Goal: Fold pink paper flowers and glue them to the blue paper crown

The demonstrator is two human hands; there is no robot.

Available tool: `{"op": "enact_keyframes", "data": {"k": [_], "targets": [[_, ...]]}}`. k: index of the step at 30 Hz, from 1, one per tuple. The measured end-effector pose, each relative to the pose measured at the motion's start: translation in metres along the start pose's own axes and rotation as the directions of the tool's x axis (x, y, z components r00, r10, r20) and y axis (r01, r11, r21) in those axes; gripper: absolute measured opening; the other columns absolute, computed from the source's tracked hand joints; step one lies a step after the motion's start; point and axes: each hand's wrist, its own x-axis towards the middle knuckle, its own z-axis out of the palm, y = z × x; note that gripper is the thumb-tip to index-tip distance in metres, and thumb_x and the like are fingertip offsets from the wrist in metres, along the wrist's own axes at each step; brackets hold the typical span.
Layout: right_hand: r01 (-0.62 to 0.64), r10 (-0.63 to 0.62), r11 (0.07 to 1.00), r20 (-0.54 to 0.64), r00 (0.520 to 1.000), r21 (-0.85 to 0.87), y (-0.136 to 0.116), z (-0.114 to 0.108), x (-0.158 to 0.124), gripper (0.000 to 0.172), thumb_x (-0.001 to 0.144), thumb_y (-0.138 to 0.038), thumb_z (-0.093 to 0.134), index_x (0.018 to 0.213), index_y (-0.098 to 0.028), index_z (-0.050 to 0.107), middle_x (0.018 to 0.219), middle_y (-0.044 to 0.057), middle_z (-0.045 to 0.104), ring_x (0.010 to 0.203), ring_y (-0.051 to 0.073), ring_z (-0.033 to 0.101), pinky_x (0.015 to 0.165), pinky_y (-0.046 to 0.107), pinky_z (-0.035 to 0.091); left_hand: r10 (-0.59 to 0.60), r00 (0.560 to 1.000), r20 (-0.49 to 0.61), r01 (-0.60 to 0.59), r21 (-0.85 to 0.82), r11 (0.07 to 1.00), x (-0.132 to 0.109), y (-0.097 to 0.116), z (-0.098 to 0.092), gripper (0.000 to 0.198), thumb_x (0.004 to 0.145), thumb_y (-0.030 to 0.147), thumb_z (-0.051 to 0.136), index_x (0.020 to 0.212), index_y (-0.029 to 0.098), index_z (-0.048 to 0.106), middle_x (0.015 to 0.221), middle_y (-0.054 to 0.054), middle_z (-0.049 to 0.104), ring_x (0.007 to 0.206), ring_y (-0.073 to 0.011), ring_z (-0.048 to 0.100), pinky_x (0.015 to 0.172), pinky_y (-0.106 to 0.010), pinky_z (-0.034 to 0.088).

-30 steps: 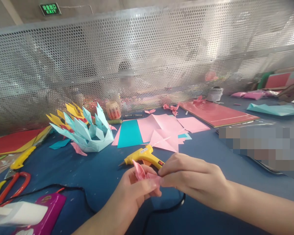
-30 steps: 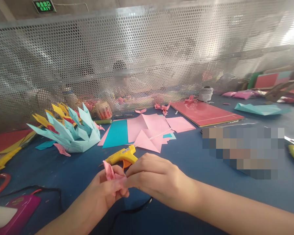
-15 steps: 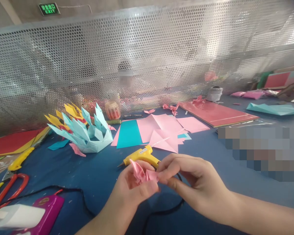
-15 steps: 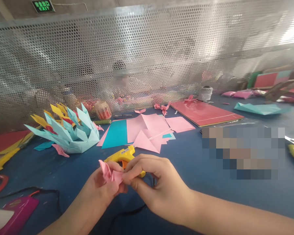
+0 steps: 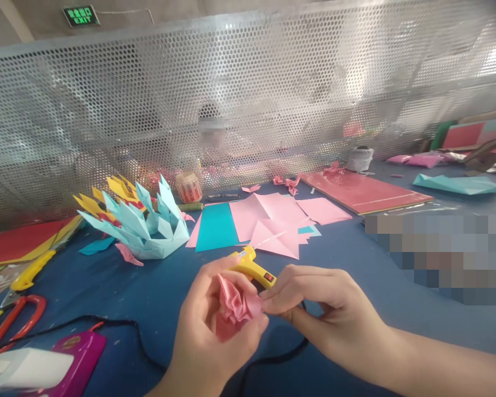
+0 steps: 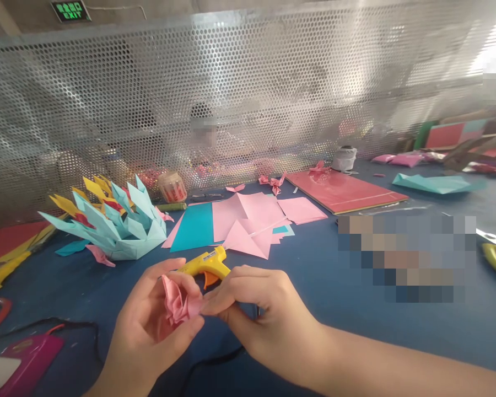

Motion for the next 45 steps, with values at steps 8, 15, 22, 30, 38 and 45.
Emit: {"op": "enact_keyframes", "data": {"k": [8, 15, 22, 30, 38, 45], "targets": [[-0.212, 0.22, 0.973, -0.096, 0.971, 0.092, 0.0, 0.008, -0.005, 0.013, 0.078, -0.01, 0.067, 0.079, -0.023, 0.067, 0.077, -0.002, 0.072, 0.073, 0.013, 0.066, 0.069, 0.022, 0.053, 0.051, 0.995, -0.083, -0.044, 0.083, 0.996, -0.003, 0.003, 0.006, 0.047, 0.066, 0.007, 0.069, 0.103, 0.031, 0.055, 0.069, 0.008, 0.061, 0.066, -0.0094, 0.059, 0.063, -0.019, 0.049], [-0.207, 0.214, 0.972, -0.058, 0.975, 0.11, 0.007, 0.006, -0.004, 0.007, 0.076, -0.022, 0.074, 0.081, -0.021, 0.069, 0.078, 0.001, 0.072, 0.07, 0.015, 0.065, 0.067, 0.025, 0.054, 0.04, 0.997, -0.072, -0.036, 0.061, 0.998, -0.003, 0.003, 0.006, 0.049, 0.065, 0.006, 0.07, 0.103, 0.035, 0.055, 0.069, 0.01, 0.062, 0.063, -0.0074, 0.058, 0.063, -0.017, 0.051], [0.037, -0.038, 0.996, -0.011, 0.999, -0.079, 0.005, 0.0, -0.001, 0.016, 0.08, -0.007, 0.067, 0.087, -0.02, 0.072, 0.079, 0.003, 0.069, 0.073, 0.013, 0.063, 0.069, 0.021, 0.052, 0.025, 0.999, -0.031, -0.025, -0.015, 1.0, -0.002, 0.004, 0.005, 0.048, 0.066, 0.006, 0.072, 0.103, 0.033, 0.057, 0.067, 0.009, 0.063, 0.063, -0.0073, 0.058, 0.063, -0.017, 0.049], [0.005, -0.017, 0.988, -0.077, 0.997, -0.155, 0.003, 0.0, 0.0, 0.011, 0.083, -0.009, 0.063, 0.081, -0.019, 0.064, 0.074, 0.001, 0.064, 0.069, 0.011, 0.06, 0.064, 0.02, 0.048, -0.047, 0.995, -0.091, 0.047, -0.002, 0.999, -0.001, 0.003, 0.002, 0.055, 0.059, 0.019, 0.083, 0.105, 0.033, 0.056, 0.083, 0.007, 0.067, 0.081, -0.0114, 0.063, 0.076, -0.02, 0.049], [0.203, -0.207, 0.931, 0.017, 0.978, -0.304, 0.013, -0.002, -0.001, 0.021, 0.083, -0.005, 0.062, 0.099, -0.017, 0.068, 0.089, 0.007, 0.066, 0.082, 0.016, 0.06, 0.075, 0.026, 0.052, -0.07, 0.986, -0.149, 0.086, 0.098, 0.991, -0.002, 0.001, 0.003, 0.051, 0.063, 0.015, 0.074, 0.107, 0.033, 0.055, 0.084, 0.009, 0.069, 0.08, -0.0093, 0.064, 0.078, -0.018, 0.049], [0.258, -0.273, 0.901, 0.006, 0.962, -0.348, 0.012, -0.003, 0.0, 0.018, 0.082, -0.005, 0.063, 0.098, -0.013, 0.068, 0.084, 0.007, 0.065, 0.076, 0.015, 0.058, 0.07, 0.026, 0.052, -0.079, 0.988, -0.131, 0.099, 0.157, 0.983, -0.001, 0.001, 0.002, 0.052, 0.062, 0.014, 0.073, 0.108, 0.032, 0.054, 0.089, 0.007, 0.072, 0.088, -0.012, 0.066, 0.083, -0.021, 0.049]]}}
